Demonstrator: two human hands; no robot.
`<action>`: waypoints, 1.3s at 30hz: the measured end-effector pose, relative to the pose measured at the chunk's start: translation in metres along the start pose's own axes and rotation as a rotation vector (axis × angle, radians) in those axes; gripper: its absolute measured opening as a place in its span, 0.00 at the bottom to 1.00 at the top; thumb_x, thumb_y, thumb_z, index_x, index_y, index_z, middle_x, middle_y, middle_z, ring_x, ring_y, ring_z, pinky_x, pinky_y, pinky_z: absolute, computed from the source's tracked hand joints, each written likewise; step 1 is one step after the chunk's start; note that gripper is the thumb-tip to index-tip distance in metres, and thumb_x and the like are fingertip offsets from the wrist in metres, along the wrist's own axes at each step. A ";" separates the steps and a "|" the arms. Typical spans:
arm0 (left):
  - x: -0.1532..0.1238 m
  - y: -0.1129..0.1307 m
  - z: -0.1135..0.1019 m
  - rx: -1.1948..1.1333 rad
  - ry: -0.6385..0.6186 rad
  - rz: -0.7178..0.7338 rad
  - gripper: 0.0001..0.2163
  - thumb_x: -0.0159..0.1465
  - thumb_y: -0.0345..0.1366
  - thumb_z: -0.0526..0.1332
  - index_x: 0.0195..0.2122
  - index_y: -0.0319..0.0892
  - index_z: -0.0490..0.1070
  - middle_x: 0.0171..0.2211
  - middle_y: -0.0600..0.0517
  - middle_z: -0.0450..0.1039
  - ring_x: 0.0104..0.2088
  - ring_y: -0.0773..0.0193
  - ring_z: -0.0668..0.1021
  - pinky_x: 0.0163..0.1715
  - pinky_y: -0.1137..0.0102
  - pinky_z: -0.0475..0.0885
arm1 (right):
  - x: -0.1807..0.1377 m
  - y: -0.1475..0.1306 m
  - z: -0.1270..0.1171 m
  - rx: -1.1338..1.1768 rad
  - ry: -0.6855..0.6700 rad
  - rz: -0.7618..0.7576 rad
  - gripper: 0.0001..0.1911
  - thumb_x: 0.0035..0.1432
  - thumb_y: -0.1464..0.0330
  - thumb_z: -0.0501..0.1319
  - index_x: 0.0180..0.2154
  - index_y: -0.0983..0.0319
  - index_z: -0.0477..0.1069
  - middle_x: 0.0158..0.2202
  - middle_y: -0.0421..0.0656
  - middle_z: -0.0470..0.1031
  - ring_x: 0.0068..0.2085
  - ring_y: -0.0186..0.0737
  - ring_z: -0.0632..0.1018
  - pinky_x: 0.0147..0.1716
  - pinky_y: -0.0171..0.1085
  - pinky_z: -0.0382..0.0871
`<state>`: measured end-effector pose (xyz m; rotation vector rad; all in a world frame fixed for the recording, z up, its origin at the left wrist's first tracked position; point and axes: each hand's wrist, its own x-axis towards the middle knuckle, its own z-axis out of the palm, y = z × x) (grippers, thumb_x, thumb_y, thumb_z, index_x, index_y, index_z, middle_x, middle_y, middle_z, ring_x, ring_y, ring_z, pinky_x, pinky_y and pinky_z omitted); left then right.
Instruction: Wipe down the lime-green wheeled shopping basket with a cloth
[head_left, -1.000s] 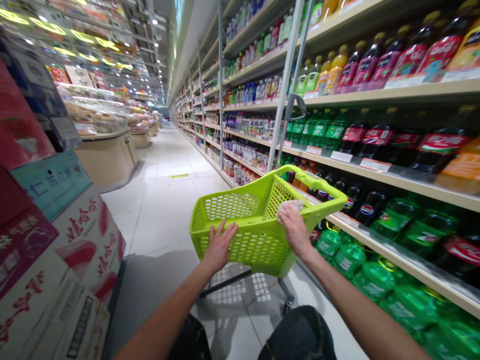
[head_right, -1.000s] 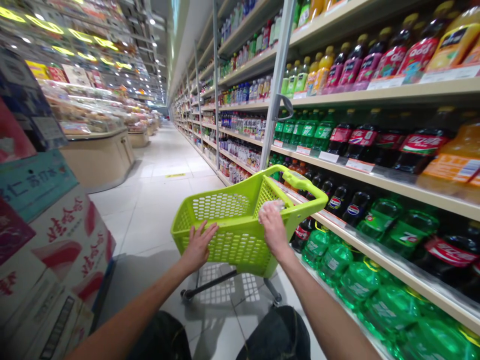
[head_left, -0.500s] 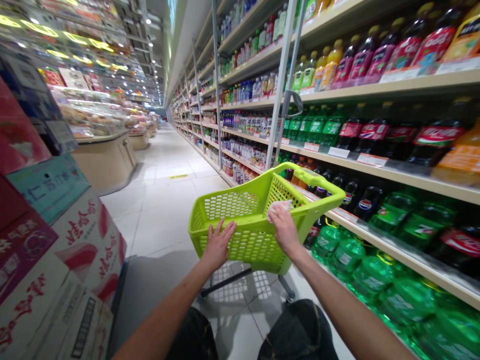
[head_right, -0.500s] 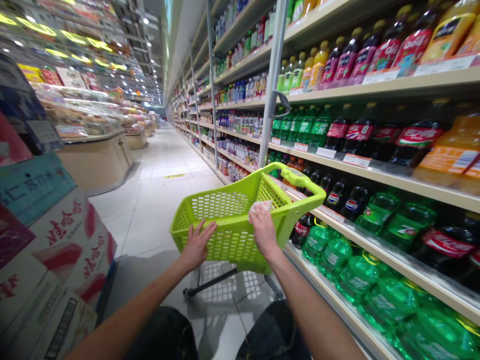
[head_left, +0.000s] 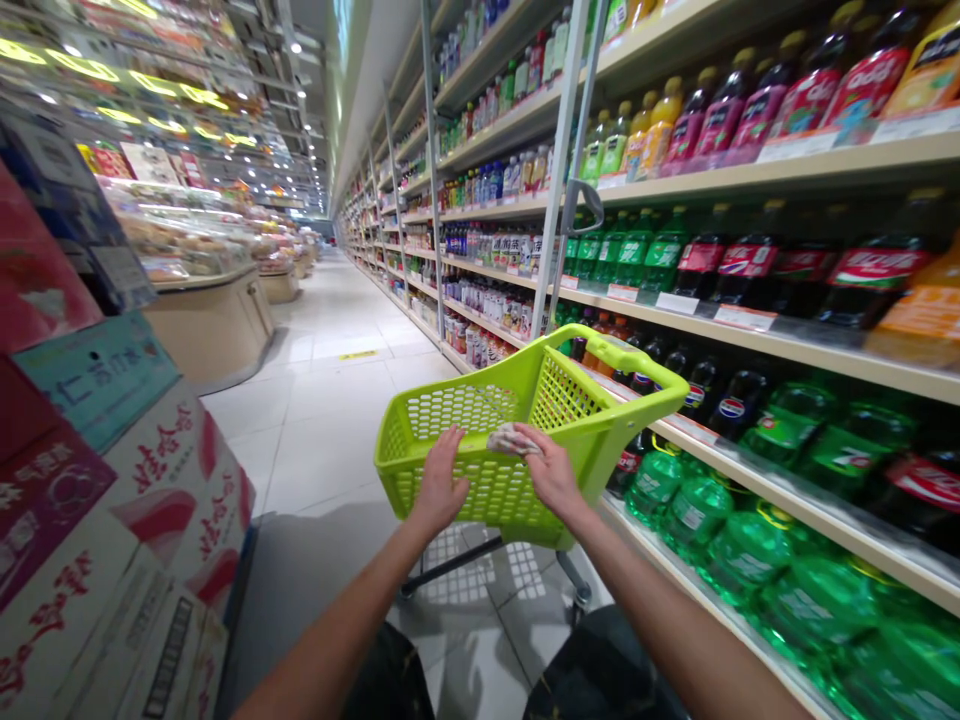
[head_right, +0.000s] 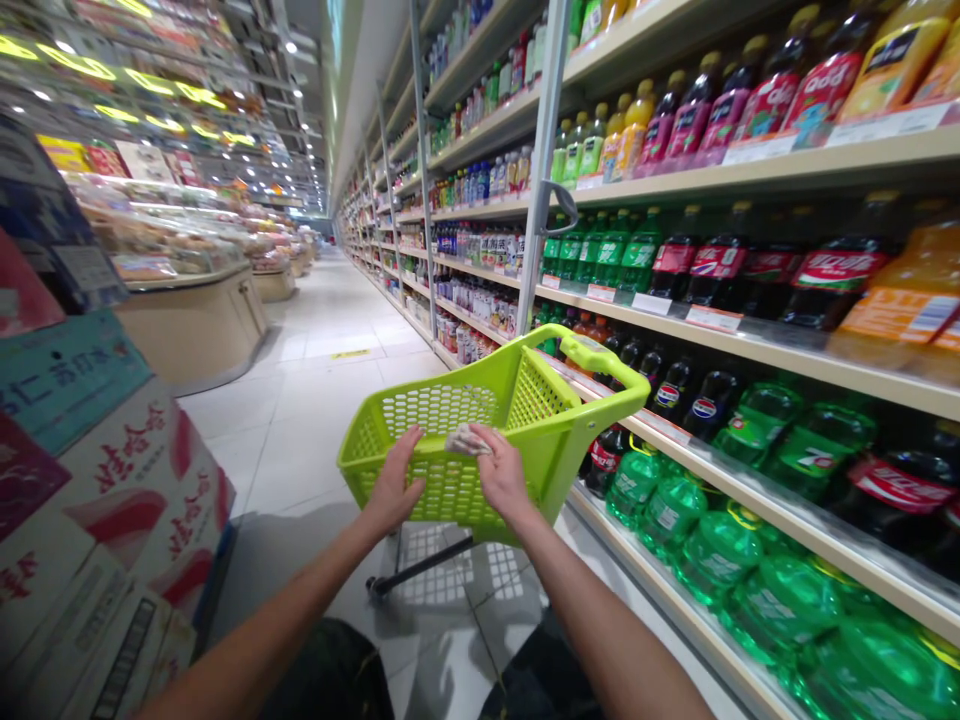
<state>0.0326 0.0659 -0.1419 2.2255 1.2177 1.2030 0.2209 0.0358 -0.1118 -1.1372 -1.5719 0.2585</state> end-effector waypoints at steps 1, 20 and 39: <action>0.003 0.006 0.003 -0.168 0.021 -0.049 0.32 0.47 0.25 0.52 0.57 0.38 0.53 0.60 0.45 0.53 0.58 0.56 0.59 0.57 0.56 0.55 | -0.002 -0.008 0.009 0.119 -0.002 0.080 0.22 0.48 0.75 0.49 0.45 0.61 0.70 0.44 0.43 0.74 0.45 0.40 0.74 0.46 0.41 0.68; 0.001 -0.004 -0.022 -0.342 0.495 -0.467 0.13 0.55 0.37 0.57 0.42 0.41 0.67 0.38 0.49 0.72 0.41 0.60 0.73 0.46 0.63 0.67 | -0.012 -0.011 0.003 -0.559 -0.178 -0.235 0.24 0.53 0.70 0.51 0.53 0.61 0.60 0.54 0.49 0.64 0.56 0.48 0.62 0.55 0.57 0.45; -0.012 -0.094 -0.051 0.399 0.410 -0.084 0.14 0.56 0.26 0.50 0.41 0.42 0.69 0.43 0.47 0.69 0.46 0.59 0.70 0.49 0.61 0.66 | 0.003 0.018 -0.030 -1.019 0.015 -0.249 0.13 0.52 0.70 0.55 0.41 0.60 0.70 0.37 0.44 0.73 0.43 0.45 0.67 0.55 0.52 0.40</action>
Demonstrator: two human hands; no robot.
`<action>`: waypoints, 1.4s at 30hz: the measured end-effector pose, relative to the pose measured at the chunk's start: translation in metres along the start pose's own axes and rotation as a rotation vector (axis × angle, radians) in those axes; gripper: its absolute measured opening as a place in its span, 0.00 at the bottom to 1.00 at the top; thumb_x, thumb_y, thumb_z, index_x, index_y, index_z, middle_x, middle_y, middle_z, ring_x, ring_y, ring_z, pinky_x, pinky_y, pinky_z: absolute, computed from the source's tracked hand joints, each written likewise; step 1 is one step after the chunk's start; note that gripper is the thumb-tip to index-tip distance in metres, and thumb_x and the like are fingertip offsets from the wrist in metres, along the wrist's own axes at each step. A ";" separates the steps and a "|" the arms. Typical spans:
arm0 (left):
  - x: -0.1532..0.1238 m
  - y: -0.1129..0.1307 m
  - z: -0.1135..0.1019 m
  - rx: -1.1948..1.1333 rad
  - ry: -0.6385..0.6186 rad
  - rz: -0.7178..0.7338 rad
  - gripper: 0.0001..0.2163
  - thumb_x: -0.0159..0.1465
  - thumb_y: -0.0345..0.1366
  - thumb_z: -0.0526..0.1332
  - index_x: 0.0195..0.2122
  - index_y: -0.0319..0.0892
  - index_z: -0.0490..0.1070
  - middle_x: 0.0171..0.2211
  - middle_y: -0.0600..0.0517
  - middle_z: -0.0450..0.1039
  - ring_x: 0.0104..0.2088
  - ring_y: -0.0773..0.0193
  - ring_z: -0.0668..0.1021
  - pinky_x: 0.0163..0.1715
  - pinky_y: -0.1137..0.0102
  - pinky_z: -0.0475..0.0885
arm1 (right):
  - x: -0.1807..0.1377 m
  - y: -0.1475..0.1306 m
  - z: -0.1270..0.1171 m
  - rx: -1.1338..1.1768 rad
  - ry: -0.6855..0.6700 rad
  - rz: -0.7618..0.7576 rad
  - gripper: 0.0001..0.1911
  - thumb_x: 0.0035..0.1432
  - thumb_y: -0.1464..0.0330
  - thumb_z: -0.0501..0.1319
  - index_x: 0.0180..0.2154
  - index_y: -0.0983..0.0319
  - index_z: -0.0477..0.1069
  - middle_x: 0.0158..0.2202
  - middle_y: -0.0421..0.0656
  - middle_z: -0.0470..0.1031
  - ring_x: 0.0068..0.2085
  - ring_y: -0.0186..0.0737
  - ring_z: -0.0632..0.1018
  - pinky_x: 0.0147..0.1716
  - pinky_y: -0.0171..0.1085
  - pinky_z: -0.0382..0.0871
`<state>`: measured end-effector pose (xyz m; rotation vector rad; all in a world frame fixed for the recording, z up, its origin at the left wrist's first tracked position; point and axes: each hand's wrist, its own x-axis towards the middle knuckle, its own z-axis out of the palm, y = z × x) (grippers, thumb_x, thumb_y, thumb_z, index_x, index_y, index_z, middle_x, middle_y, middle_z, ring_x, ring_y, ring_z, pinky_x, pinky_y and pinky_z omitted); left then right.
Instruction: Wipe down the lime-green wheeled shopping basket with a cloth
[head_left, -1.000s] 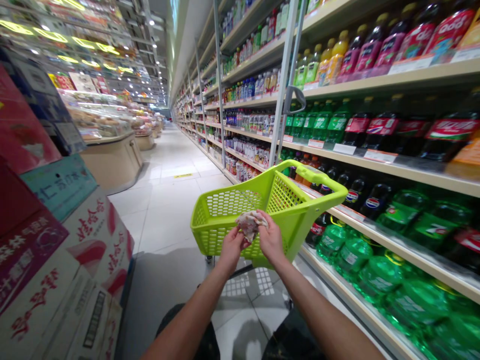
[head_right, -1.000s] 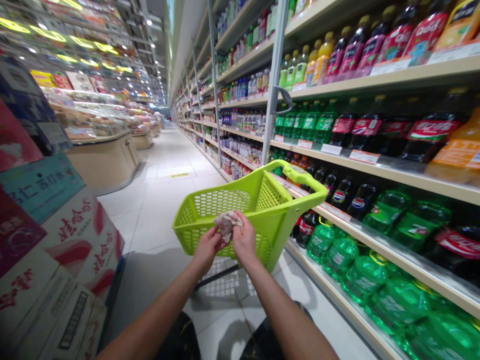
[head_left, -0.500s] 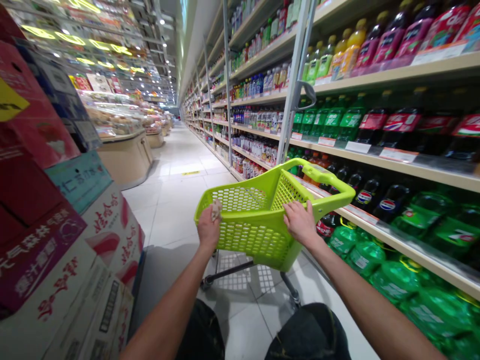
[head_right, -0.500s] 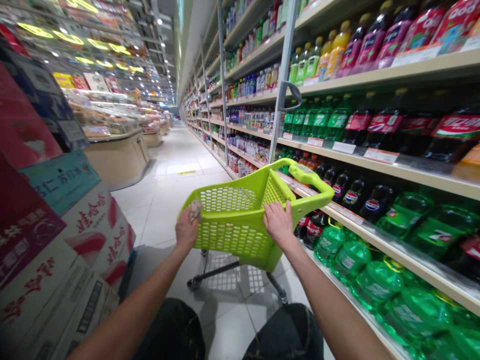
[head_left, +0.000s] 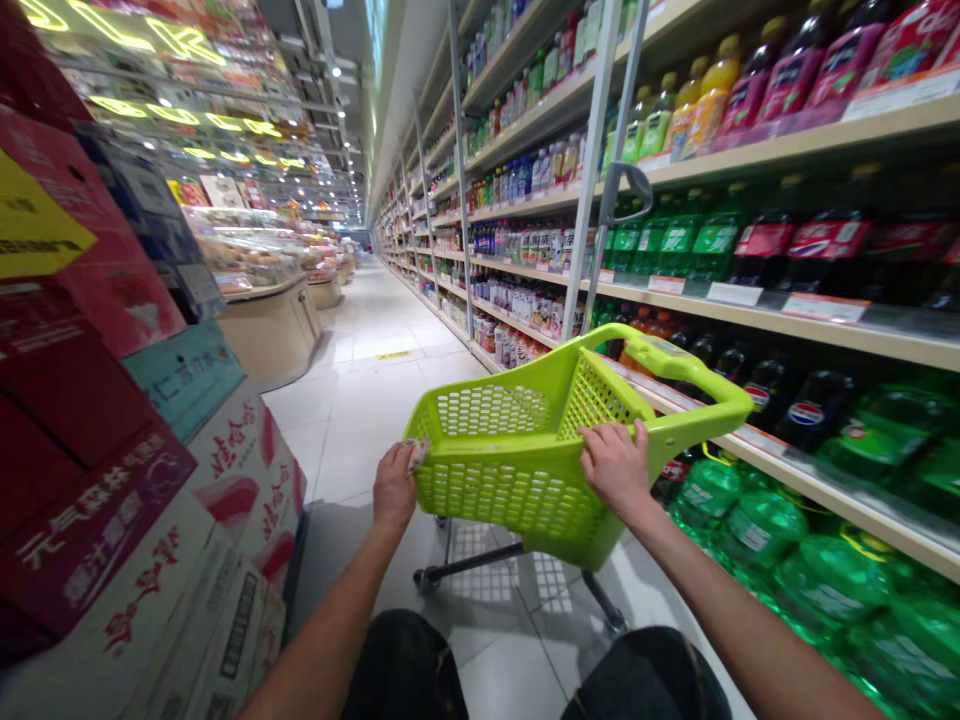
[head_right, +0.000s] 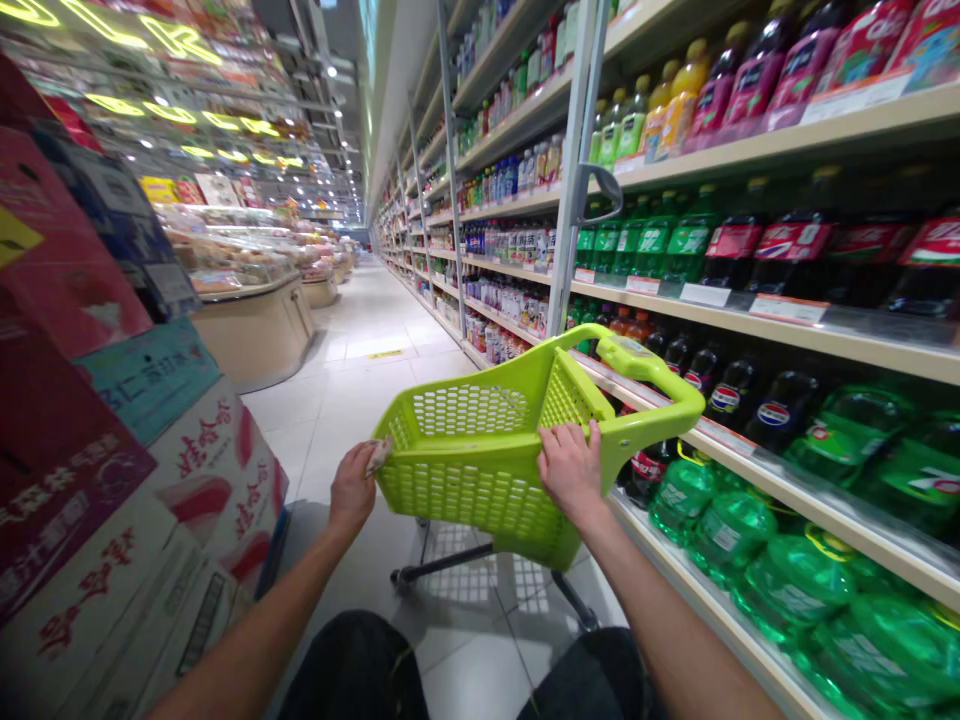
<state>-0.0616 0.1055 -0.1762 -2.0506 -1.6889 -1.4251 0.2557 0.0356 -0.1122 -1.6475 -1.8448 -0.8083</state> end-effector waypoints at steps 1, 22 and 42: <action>-0.002 -0.003 0.000 0.000 0.026 0.006 0.14 0.56 0.26 0.50 0.41 0.40 0.69 0.43 0.46 0.69 0.46 0.58 0.70 0.49 0.60 0.67 | -0.001 -0.004 0.000 -0.004 -0.001 0.016 0.13 0.52 0.70 0.55 0.41 0.61 0.70 0.36 0.44 0.73 0.43 0.45 0.67 0.55 0.53 0.39; -0.015 0.078 0.040 -0.172 -0.040 0.366 0.16 0.58 0.25 0.48 0.43 0.43 0.68 0.46 0.47 0.69 0.48 0.61 0.69 0.48 0.63 0.67 | -0.013 -0.012 -0.003 0.055 0.009 -0.006 0.16 0.51 0.71 0.54 0.44 0.61 0.69 0.39 0.43 0.74 0.45 0.43 0.67 0.56 0.49 0.36; -0.013 0.020 0.020 -0.092 0.112 0.039 0.19 0.52 0.22 0.48 0.43 0.43 0.67 0.42 0.48 0.70 0.47 0.60 0.70 0.50 0.60 0.66 | -0.020 -0.006 -0.005 0.038 0.007 0.012 0.19 0.48 0.73 0.54 0.44 0.61 0.68 0.40 0.43 0.73 0.46 0.43 0.66 0.57 0.49 0.36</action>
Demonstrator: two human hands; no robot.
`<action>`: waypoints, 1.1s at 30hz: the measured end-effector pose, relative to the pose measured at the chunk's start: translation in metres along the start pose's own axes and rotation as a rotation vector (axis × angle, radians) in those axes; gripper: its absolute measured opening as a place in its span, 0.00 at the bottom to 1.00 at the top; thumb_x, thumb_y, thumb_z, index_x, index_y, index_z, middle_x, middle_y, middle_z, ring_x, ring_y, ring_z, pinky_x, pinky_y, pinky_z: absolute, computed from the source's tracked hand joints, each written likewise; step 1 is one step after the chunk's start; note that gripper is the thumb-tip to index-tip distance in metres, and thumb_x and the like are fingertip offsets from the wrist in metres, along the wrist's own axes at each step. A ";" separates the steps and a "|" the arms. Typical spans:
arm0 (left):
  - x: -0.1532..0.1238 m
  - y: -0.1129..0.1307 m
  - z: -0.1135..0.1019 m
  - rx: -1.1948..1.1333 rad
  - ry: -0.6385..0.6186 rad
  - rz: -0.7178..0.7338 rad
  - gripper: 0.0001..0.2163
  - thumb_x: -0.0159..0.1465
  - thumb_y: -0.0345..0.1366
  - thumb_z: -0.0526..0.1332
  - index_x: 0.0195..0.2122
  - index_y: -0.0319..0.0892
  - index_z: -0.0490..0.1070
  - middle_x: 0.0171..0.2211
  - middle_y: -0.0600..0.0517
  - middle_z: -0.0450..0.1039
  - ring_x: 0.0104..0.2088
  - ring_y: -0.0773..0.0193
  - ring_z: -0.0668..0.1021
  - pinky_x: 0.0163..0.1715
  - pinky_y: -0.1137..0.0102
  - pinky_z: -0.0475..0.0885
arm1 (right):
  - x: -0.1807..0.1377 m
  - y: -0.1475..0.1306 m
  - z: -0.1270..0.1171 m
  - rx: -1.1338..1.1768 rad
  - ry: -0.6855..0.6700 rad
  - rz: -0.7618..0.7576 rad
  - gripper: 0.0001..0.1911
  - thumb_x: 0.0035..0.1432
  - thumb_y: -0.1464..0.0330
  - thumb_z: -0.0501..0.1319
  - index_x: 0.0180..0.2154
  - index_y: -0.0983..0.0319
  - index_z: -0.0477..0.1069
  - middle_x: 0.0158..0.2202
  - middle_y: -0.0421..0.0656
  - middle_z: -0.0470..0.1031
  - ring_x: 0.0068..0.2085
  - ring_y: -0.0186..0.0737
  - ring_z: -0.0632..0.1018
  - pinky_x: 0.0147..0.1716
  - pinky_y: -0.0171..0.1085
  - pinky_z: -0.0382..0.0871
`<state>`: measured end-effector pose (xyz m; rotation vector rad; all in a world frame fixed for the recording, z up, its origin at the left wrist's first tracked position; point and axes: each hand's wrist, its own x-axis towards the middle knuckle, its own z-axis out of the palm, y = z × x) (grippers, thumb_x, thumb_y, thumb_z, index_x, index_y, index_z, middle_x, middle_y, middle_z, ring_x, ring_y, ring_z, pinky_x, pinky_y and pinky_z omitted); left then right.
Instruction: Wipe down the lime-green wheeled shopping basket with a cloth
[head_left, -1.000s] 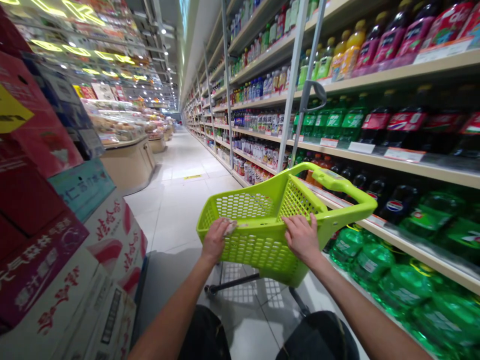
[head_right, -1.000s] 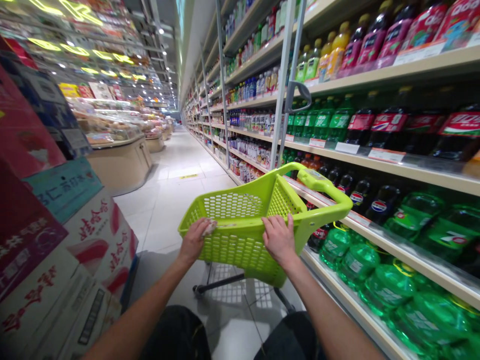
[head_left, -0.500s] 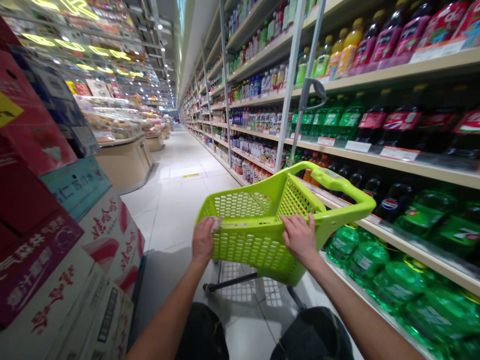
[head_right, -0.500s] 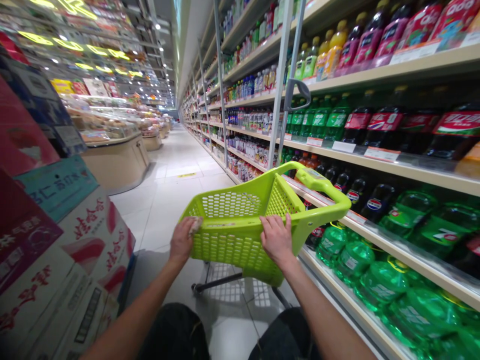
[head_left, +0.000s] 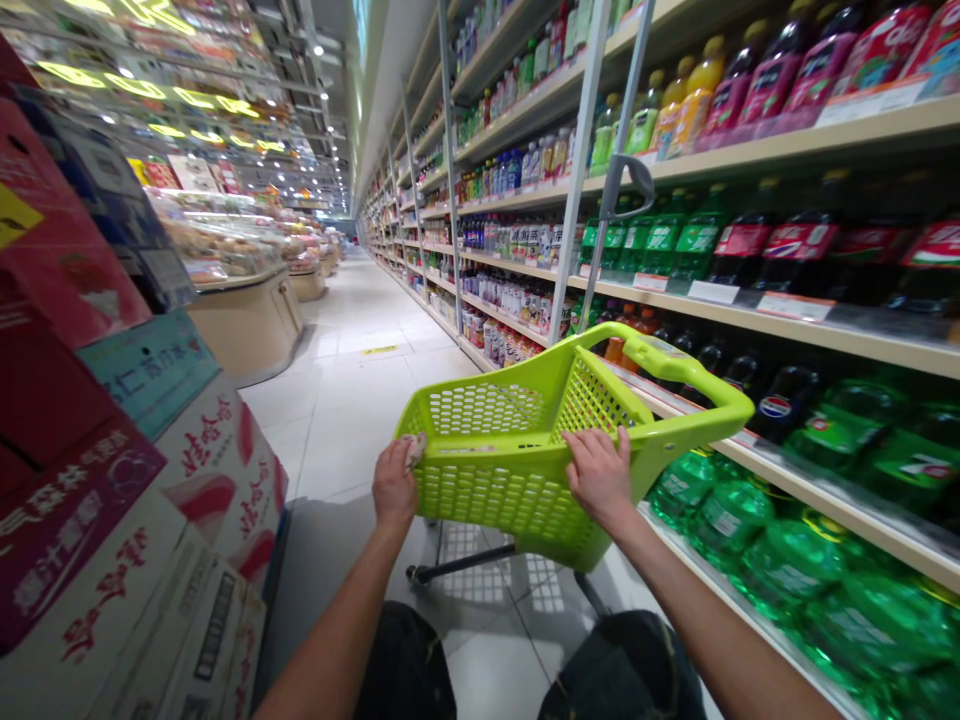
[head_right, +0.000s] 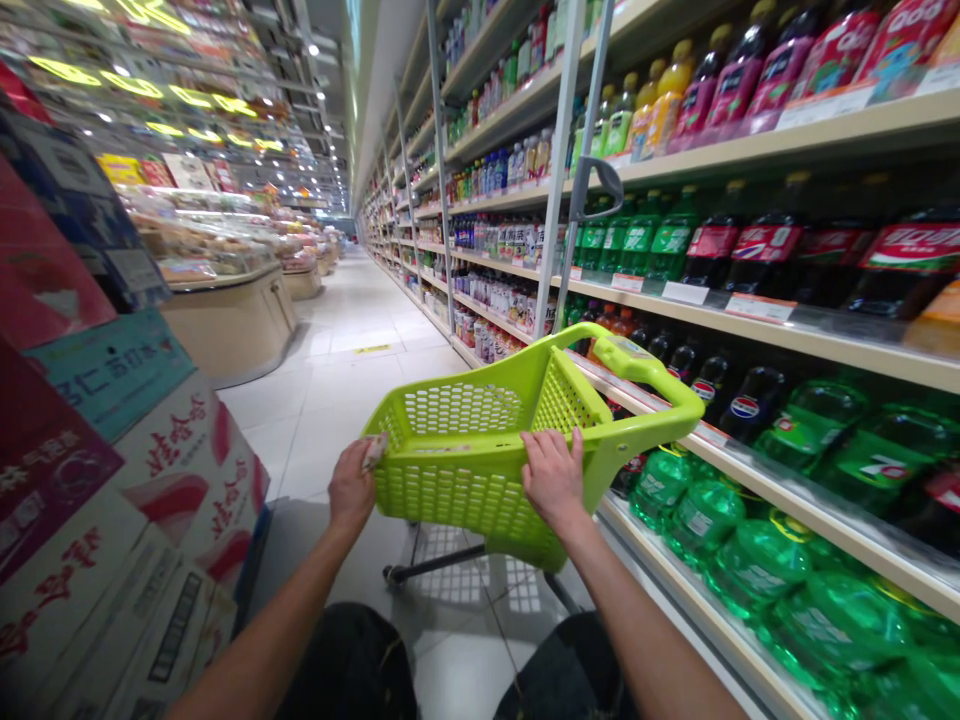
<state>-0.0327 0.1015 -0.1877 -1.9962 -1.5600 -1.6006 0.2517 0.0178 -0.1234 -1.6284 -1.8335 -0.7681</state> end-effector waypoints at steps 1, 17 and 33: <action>0.000 -0.002 -0.001 0.014 0.011 -0.016 0.19 0.52 0.22 0.48 0.43 0.42 0.67 0.42 0.47 0.69 0.47 0.59 0.70 0.50 0.59 0.66 | 0.000 -0.001 0.000 -0.002 0.006 0.014 0.19 0.48 0.73 0.54 0.44 0.61 0.69 0.39 0.43 0.73 0.46 0.43 0.66 0.57 0.49 0.36; 0.001 -0.003 -0.005 0.076 -0.040 0.016 0.18 0.53 0.24 0.49 0.44 0.42 0.66 0.43 0.46 0.69 0.47 0.58 0.69 0.49 0.59 0.66 | -0.001 -0.002 0.001 0.031 0.037 0.019 0.18 0.51 0.71 0.51 0.44 0.61 0.69 0.40 0.43 0.74 0.46 0.42 0.67 0.57 0.48 0.35; -0.003 0.080 0.020 0.096 -0.198 0.269 0.11 0.63 0.37 0.49 0.39 0.42 0.68 0.42 0.45 0.69 0.43 0.58 0.70 0.45 0.60 0.65 | -0.002 0.005 0.001 0.021 0.054 0.018 0.15 0.54 0.70 0.52 0.43 0.60 0.70 0.40 0.42 0.74 0.46 0.42 0.67 0.57 0.48 0.37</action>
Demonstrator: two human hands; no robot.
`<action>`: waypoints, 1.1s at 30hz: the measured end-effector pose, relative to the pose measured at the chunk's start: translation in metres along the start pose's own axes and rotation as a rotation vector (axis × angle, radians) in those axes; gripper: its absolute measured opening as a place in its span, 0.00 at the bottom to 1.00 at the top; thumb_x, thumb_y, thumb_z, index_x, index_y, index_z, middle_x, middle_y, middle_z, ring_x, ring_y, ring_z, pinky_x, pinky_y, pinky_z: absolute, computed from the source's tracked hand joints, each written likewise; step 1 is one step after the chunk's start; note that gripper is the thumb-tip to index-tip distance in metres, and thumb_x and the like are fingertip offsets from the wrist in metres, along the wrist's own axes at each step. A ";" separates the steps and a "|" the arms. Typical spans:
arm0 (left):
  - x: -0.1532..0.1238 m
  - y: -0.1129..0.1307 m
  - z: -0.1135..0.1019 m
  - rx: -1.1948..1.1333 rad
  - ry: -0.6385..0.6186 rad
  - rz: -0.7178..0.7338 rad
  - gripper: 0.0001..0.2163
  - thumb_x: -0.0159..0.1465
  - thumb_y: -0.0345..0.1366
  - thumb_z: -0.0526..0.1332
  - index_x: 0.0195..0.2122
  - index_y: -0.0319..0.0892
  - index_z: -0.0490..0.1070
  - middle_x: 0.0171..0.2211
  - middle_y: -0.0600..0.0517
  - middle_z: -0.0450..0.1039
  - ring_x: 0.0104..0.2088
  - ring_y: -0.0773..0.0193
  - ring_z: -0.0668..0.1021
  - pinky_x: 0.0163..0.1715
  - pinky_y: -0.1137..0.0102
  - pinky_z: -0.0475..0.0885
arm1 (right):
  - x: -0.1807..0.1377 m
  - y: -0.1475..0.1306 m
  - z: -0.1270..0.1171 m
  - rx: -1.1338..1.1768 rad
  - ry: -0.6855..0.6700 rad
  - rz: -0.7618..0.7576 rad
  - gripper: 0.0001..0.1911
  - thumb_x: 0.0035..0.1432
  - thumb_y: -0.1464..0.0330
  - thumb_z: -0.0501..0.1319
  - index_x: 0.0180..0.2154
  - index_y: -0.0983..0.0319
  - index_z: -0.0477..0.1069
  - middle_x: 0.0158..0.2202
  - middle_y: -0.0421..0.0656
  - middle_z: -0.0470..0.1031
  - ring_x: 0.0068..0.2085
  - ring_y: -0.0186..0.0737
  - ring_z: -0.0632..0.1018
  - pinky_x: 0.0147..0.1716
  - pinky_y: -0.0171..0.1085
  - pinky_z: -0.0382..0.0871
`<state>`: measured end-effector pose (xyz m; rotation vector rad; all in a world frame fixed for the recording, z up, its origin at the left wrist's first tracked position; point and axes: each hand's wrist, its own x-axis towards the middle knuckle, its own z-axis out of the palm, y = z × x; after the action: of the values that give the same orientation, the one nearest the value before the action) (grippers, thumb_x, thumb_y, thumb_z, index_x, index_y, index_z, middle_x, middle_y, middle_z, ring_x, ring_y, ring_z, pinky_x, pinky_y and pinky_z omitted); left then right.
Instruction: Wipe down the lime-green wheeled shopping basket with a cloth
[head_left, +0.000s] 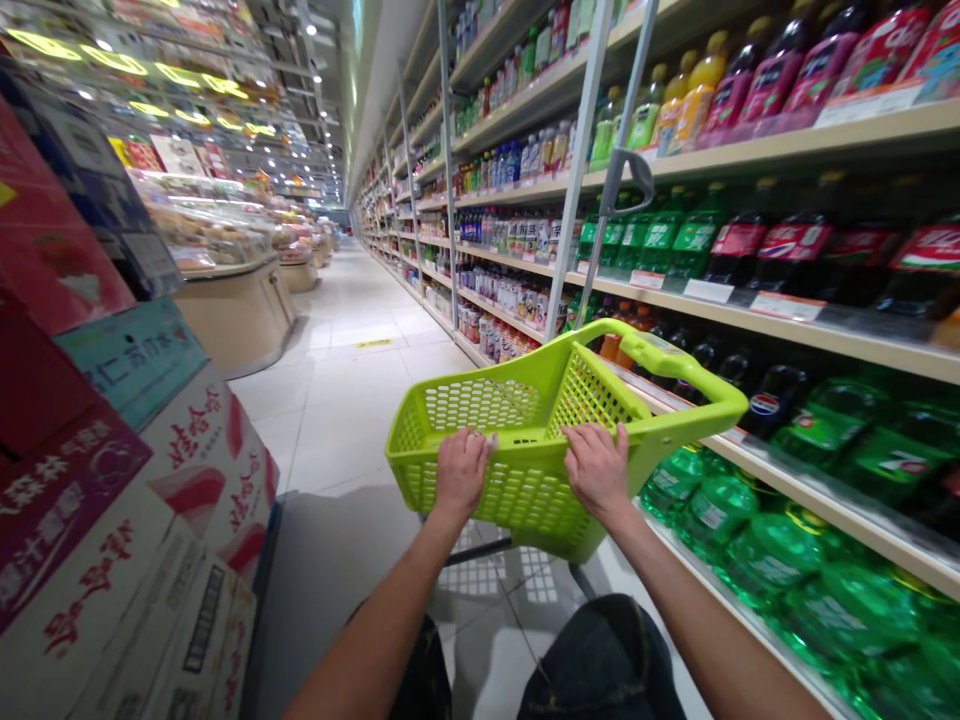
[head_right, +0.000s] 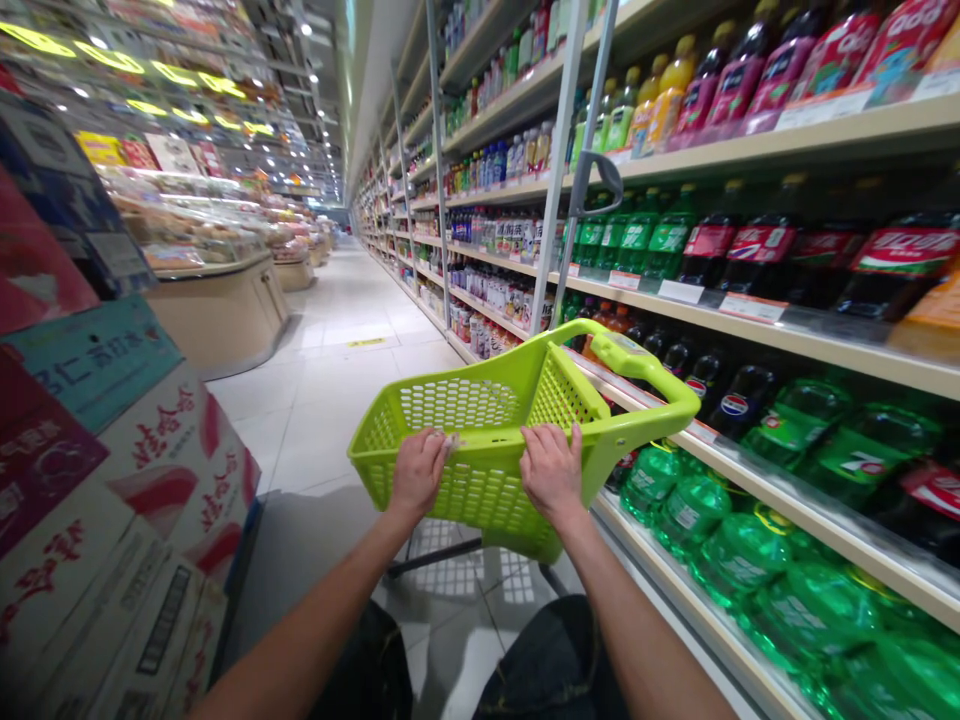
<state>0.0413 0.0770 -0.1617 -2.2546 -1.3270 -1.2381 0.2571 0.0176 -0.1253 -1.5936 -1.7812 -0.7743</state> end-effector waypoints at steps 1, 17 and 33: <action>0.001 -0.006 -0.001 0.002 -0.016 0.018 0.11 0.63 0.37 0.49 0.38 0.42 0.69 0.41 0.46 0.70 0.42 0.59 0.71 0.44 0.61 0.65 | 0.000 0.002 -0.001 -0.004 -0.011 -0.015 0.15 0.54 0.70 0.52 0.44 0.60 0.69 0.40 0.42 0.74 0.47 0.42 0.67 0.57 0.48 0.37; -0.010 -0.044 -0.008 0.029 0.032 -0.111 0.11 0.63 0.36 0.48 0.38 0.41 0.69 0.41 0.46 0.70 0.44 0.58 0.70 0.45 0.61 0.64 | -0.001 0.003 0.001 -0.020 0.010 0.008 0.15 0.53 0.71 0.52 0.42 0.60 0.70 0.39 0.42 0.74 0.46 0.42 0.66 0.56 0.48 0.37; -0.005 0.004 0.003 0.006 -0.062 0.056 0.10 0.63 0.35 0.49 0.42 0.45 0.66 0.41 0.49 0.72 0.42 0.59 0.71 0.51 0.56 0.55 | -0.004 -0.004 0.002 0.008 -0.005 0.012 0.14 0.54 0.70 0.52 0.42 0.59 0.70 0.39 0.42 0.74 0.46 0.42 0.67 0.56 0.50 0.36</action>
<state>0.0451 0.0738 -0.1665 -2.3269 -1.2774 -1.1540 0.2538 0.0160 -0.1298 -1.6007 -1.7750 -0.7569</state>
